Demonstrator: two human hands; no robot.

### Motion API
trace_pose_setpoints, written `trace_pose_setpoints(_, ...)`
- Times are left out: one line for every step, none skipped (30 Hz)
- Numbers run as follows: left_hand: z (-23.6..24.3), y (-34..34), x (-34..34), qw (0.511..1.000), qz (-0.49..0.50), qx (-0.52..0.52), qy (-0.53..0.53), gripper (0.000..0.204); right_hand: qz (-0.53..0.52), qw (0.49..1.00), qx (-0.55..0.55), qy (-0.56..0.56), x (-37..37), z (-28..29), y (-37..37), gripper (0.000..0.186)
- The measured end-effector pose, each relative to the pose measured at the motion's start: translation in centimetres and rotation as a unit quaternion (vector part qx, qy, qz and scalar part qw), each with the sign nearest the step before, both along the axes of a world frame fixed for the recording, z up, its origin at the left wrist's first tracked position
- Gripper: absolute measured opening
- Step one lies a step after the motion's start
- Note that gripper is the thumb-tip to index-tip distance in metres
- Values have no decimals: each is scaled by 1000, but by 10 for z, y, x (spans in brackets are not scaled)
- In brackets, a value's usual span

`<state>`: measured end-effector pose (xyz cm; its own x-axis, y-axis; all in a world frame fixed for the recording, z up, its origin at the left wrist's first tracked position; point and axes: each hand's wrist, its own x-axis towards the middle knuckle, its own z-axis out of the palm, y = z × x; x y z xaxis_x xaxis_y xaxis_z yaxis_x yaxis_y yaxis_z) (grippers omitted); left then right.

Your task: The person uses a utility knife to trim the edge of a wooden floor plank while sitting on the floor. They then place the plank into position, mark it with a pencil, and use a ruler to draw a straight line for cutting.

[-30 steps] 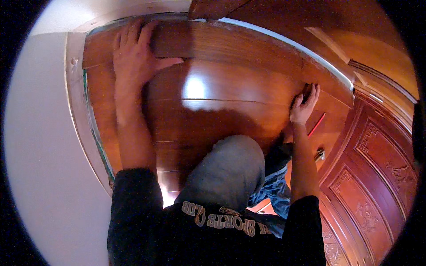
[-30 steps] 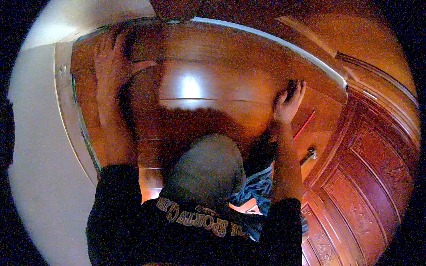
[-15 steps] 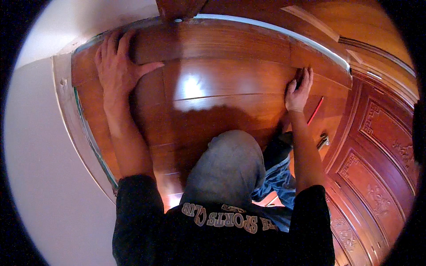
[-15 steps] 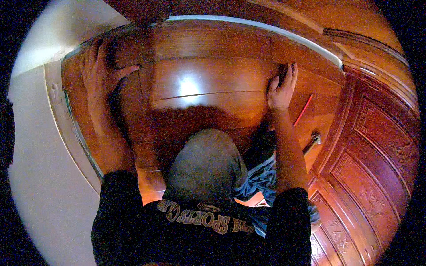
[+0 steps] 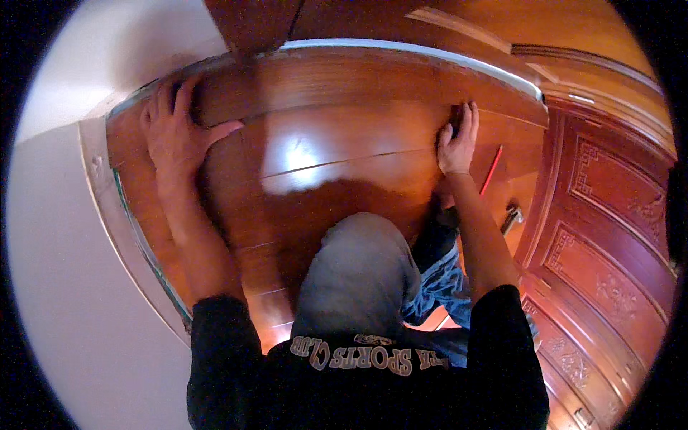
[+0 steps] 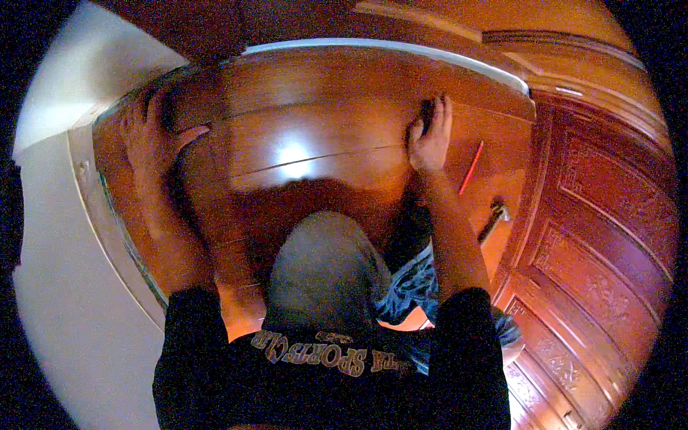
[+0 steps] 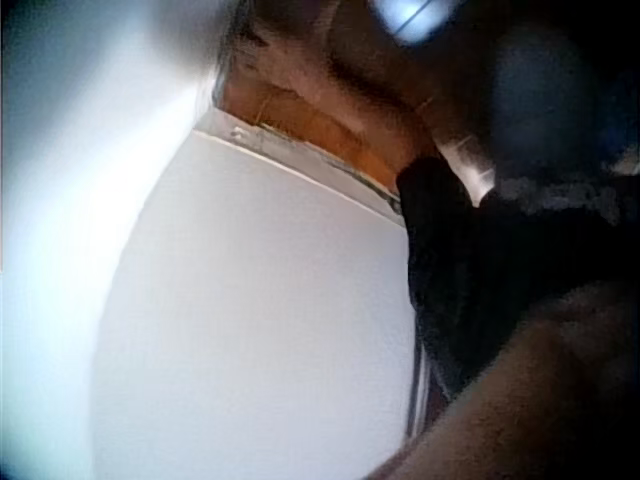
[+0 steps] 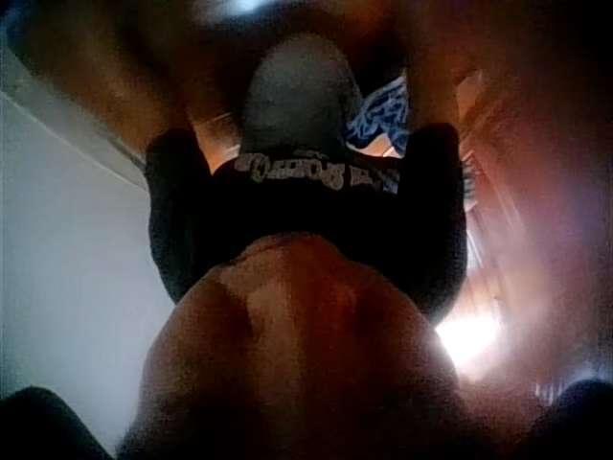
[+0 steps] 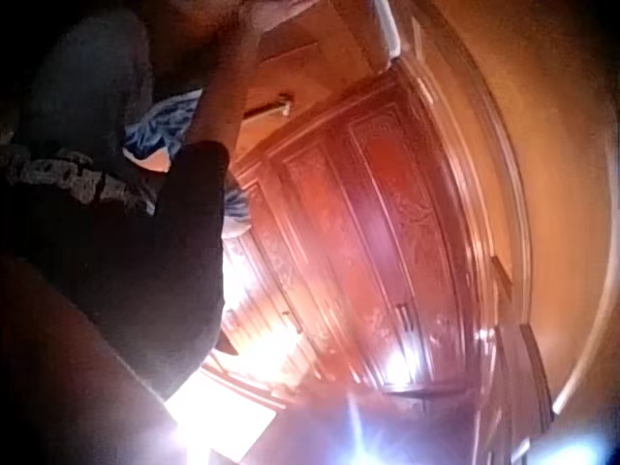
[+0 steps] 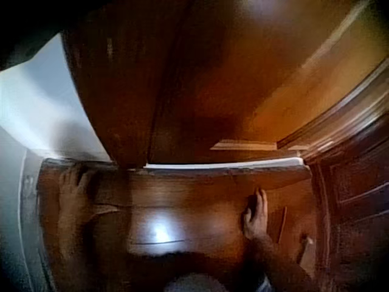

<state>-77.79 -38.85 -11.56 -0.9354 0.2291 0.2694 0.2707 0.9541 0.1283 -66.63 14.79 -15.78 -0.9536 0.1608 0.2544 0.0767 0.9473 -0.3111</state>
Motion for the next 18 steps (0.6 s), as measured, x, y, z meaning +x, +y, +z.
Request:
trace_pose_setpoints(-1,-1,-1,1000,-4,11,-5,101,0,1000,0,1,-2,2,-1,60)
trace_pose_setpoints(-1,-1,-2,1000,-9,21,-10,101,0,1000,-2,1,-3,2,0,59)
trace_pose_setpoints(-1,-3,-3,999,-15,30,-15,100,-4,1000,-11,3,-3,1,-1,59)
trace_pose_setpoints(-3,-5,-3,1000,-15,23,-14,100,-7,1000,-20,11,-2,0,-1,59)
trace_pose_setpoints(-2,-6,-5,1000,-15,16,-10,101,-9,999,-29,22,-2,-1,-1,58)
trace_pose_setpoints(0,-5,-4,1000,-16,8,-5,101,-12,999,-38,33,-4,-3,-2,58)
trace_pose_setpoints(10,4,-4,999,-17,2,-36,101,-40,996,-57,52,-4,-8,6,55)
trace_pose_setpoints(28,12,-5,998,-23,1,-65,102,-78,992,-66,71,-3,-20,20,48)
trace_pose_setpoints(41,16,-1,996,-23,-6,-92,103,-106,986,-89,95,-8,-27,22,49)
trace_pose_setpoints(44,22,1,995,-26,-14,-91,104,-134,978,-107,121,-16,-29,27,51)
trace_pose_setpoints(42,26,3,995,-33,-19,-92,105,-263,949,-110,139,-23,-37,39,59)
trace_pose_setpoints(43,22,2,995,-34,-33,-91,107,-382,903,-124,155,-34,-45,46,67)
trace_pose_setpoints(31,12,1,998,-48,-17,-44,108,-428,890,-117,104,-51,-41,47,78)
trace_pose_setpoints(2,2,1,998,-62,4,-1,109,-474,873,-105,51,-64,-31,46,90)
trace_pose_setpoints(-7,-5,2,996,-72,15,42,111,-527,840,-125,30,-83,-24,29,104)
trace_pose_setpoints(-6,11,2,997,-79,17,12,112,-517,852,-86,9,-77,-29,55,113)
trace_pose_setpoints(14,15,5,997,-71,-3,-15,112,-521,849,-88,-2,-84,-27,41,115)
trace_pose_setpoints(24,17,6,997,-63,-22,-41,113,-524,847,-89,-13,-90,-23,29,117)
